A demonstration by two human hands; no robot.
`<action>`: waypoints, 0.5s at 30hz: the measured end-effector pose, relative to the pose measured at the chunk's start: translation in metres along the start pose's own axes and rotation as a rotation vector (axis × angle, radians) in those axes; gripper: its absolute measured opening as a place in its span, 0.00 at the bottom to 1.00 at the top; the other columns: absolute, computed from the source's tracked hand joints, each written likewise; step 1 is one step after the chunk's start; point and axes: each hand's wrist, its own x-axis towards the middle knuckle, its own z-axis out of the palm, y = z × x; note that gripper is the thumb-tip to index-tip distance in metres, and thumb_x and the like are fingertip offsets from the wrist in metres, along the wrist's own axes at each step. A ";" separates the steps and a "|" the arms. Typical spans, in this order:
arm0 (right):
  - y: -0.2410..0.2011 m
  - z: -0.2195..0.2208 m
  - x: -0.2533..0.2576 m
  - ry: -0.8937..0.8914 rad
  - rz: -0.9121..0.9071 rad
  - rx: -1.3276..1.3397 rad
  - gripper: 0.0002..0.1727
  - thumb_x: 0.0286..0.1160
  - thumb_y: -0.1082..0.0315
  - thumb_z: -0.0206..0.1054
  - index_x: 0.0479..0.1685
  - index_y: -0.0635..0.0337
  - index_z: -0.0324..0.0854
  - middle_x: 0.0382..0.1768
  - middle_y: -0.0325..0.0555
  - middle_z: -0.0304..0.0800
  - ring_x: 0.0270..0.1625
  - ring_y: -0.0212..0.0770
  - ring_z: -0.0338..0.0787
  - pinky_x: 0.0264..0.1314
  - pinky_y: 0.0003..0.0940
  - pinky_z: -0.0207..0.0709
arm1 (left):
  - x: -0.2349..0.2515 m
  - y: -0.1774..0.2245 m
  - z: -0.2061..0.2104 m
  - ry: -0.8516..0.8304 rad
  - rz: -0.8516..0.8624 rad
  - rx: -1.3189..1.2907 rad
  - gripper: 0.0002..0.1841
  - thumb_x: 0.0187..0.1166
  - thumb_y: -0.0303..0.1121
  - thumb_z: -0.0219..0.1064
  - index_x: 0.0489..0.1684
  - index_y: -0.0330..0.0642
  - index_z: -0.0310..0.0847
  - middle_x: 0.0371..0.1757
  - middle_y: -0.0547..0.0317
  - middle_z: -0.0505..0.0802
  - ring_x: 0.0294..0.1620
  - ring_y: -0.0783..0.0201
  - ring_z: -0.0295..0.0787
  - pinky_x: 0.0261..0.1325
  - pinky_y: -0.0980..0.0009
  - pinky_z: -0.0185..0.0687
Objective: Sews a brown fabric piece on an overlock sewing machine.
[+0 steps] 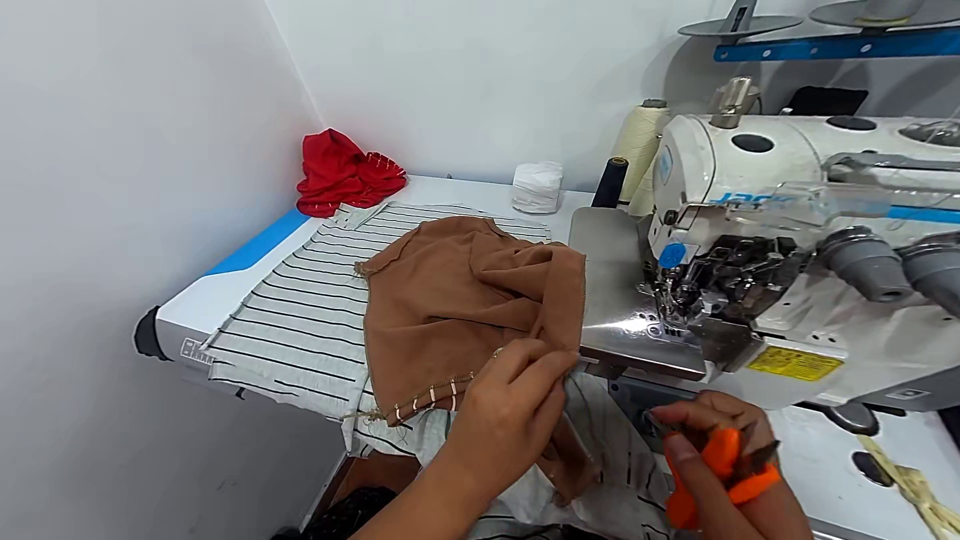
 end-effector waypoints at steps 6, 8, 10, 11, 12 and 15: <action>-0.010 0.009 0.004 -0.143 -0.054 0.114 0.16 0.84 0.71 0.55 0.64 0.66 0.79 0.58 0.44 0.86 0.46 0.22 0.86 0.45 0.19 0.83 | -0.015 -0.003 -0.017 0.000 -0.257 -0.446 0.07 0.82 0.32 0.70 0.44 0.39 0.92 0.36 0.65 0.95 0.34 0.82 0.88 0.40 0.85 0.86; -0.011 0.016 0.007 -0.168 -0.070 0.092 0.16 0.85 0.72 0.55 0.66 0.67 0.78 0.56 0.45 0.90 0.41 0.23 0.87 0.40 0.19 0.84 | -0.021 0.001 -0.022 -0.021 -0.422 -0.623 0.07 0.82 0.32 0.69 0.45 0.40 0.91 0.32 0.68 0.94 0.30 0.82 0.86 0.36 0.85 0.83; -0.012 0.026 0.013 -0.165 -0.108 0.032 0.16 0.87 0.64 0.61 0.63 0.66 0.80 0.42 0.39 0.90 0.33 0.19 0.84 0.33 0.14 0.79 | -0.027 0.004 -0.023 -0.024 -0.490 -0.707 0.06 0.82 0.31 0.69 0.44 0.41 0.90 0.32 0.68 0.93 0.31 0.82 0.87 0.37 0.85 0.83; -0.013 0.032 0.015 -0.161 -0.120 -0.002 0.21 0.84 0.57 0.66 0.62 0.65 0.81 0.34 0.35 0.86 0.30 0.17 0.78 0.30 0.12 0.73 | -0.029 0.006 -0.022 -0.016 -0.487 -0.721 0.06 0.82 0.31 0.69 0.45 0.40 0.90 0.33 0.68 0.94 0.32 0.82 0.87 0.38 0.85 0.84; -0.014 0.039 0.017 -0.152 -0.142 -0.041 0.26 0.78 0.50 0.72 0.61 0.64 0.83 0.30 0.34 0.84 0.27 0.17 0.74 0.28 0.11 0.69 | -0.031 0.007 -0.021 -0.011 -0.470 -0.726 0.06 0.82 0.31 0.68 0.46 0.39 0.89 0.34 0.67 0.95 0.34 0.82 0.88 0.40 0.85 0.85; -0.012 0.058 0.021 -0.061 -0.307 -0.187 0.19 0.77 0.51 0.72 0.50 0.59 0.89 0.32 0.39 0.88 0.32 0.18 0.80 0.34 0.09 0.72 | -0.033 0.006 -0.021 -0.091 -0.364 -0.734 0.09 0.86 0.28 0.63 0.58 0.38 0.80 0.44 0.62 0.96 0.45 0.79 0.93 0.51 0.81 0.88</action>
